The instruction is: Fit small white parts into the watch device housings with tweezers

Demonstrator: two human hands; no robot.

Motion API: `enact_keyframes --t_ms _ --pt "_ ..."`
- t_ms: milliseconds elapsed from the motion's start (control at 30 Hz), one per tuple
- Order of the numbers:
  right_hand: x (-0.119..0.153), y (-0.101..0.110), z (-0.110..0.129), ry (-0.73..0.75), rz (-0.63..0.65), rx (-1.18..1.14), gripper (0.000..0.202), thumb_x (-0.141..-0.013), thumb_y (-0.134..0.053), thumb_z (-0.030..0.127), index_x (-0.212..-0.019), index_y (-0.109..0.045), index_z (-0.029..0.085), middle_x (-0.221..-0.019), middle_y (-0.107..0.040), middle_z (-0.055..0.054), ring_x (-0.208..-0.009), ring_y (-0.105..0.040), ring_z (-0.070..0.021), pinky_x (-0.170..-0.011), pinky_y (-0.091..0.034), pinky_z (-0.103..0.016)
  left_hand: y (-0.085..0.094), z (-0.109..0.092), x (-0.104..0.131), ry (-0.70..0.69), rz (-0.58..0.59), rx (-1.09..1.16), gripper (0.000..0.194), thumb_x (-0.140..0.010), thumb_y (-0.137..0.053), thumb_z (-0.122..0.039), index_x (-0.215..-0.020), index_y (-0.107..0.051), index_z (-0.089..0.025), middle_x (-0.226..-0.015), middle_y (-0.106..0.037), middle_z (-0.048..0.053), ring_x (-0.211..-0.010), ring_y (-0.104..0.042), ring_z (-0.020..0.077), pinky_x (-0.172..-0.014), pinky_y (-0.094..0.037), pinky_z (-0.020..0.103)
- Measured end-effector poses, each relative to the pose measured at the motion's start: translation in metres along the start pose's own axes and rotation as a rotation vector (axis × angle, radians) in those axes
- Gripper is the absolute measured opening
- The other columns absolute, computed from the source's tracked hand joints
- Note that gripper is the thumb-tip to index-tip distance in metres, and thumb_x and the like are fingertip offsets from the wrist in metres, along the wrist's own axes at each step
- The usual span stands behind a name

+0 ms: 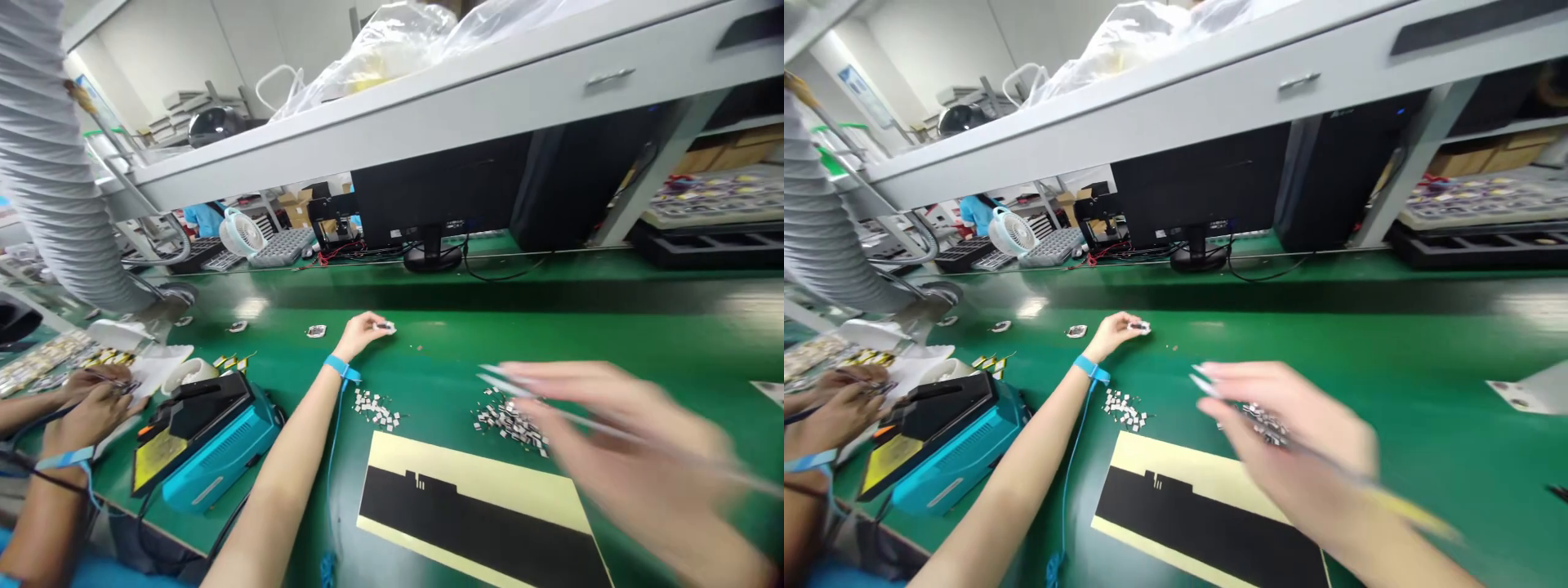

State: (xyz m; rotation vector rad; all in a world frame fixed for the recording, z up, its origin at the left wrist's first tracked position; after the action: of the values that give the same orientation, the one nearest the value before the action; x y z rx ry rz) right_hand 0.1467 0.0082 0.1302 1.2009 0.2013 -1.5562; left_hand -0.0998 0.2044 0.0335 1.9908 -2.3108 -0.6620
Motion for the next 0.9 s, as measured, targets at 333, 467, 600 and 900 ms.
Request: enact_keyframes --t_ms 333,467,600,900 --pt "0.083 -0.076 -0.02 0.234 0.612 0.121 0.028 -0.085 -0.024 0.008 -0.076 -0.049 0.016 -0.065 -0.053 -0.004 -0.056 -0.05 -0.0152 -0.052 -0.037 -0.025 0.021 0.047 0.003 -0.028 -0.139 -0.292 0.034 -0.069 -0.059 -0.016 -0.102 -0.053 -0.014 -0.113 -0.056 0.011 -0.11 -0.049 0.0226 -0.1 -0.031 0.039" --pt "0.105 -0.082 -0.023 0.209 0.727 0.188 0.024 -0.078 -0.033 0.003 -0.079 -0.052 0.017 -0.067 -0.058 -0.002 -0.055 -0.053 -0.0146 -0.049 -0.03 -0.024 0.024 0.04 0.038 -0.012 -0.181 -0.341 0.031 -0.077 -0.048 -0.022 -0.107 -0.05 -0.015 -0.115 -0.054 0.01 -0.113 -0.046 0.0215 -0.101 -0.029 0.039" --pt "0.116 -0.084 -0.029 0.154 0.833 0.242 0.016 -0.086 -0.041 0.016 -0.074 -0.052 0.018 -0.062 -0.06 0.001 -0.053 -0.056 -0.0126 -0.047 -0.027 -0.022 0.037 0.039 0.088 0.042 -0.098 -0.316 0.032 -0.071 -0.056 -0.03 -0.1 -0.056 -0.016 -0.109 -0.059 0.009 -0.107 -0.051 0.0233 -0.099 -0.031 0.04" --pt "0.114 -0.084 -0.028 0.111 0.951 0.38 0.007 -0.085 -0.05 0.022 -0.085 -0.052 0.016 -0.071 -0.065 -0.005 -0.06 -0.061 -0.0177 -0.047 -0.027 -0.021 0.052 0.026 0.122 0.139 -0.149 -0.144 0.039 -0.074 -0.052 -0.042 -0.098 -0.055 -0.012 -0.1 -0.064 0.011 -0.099 -0.057 0.0203 -0.094 -0.037 0.035"
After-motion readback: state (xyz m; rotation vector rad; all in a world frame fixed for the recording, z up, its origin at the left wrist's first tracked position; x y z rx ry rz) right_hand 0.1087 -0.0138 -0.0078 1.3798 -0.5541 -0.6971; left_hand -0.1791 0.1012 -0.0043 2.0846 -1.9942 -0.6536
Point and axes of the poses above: each hand's wrist, its own x-axis away from the middle knuckle, its own y-axis out of the back of the hand, z = x × y, the point moved 6 cm from there along -x, towards the middle knuckle
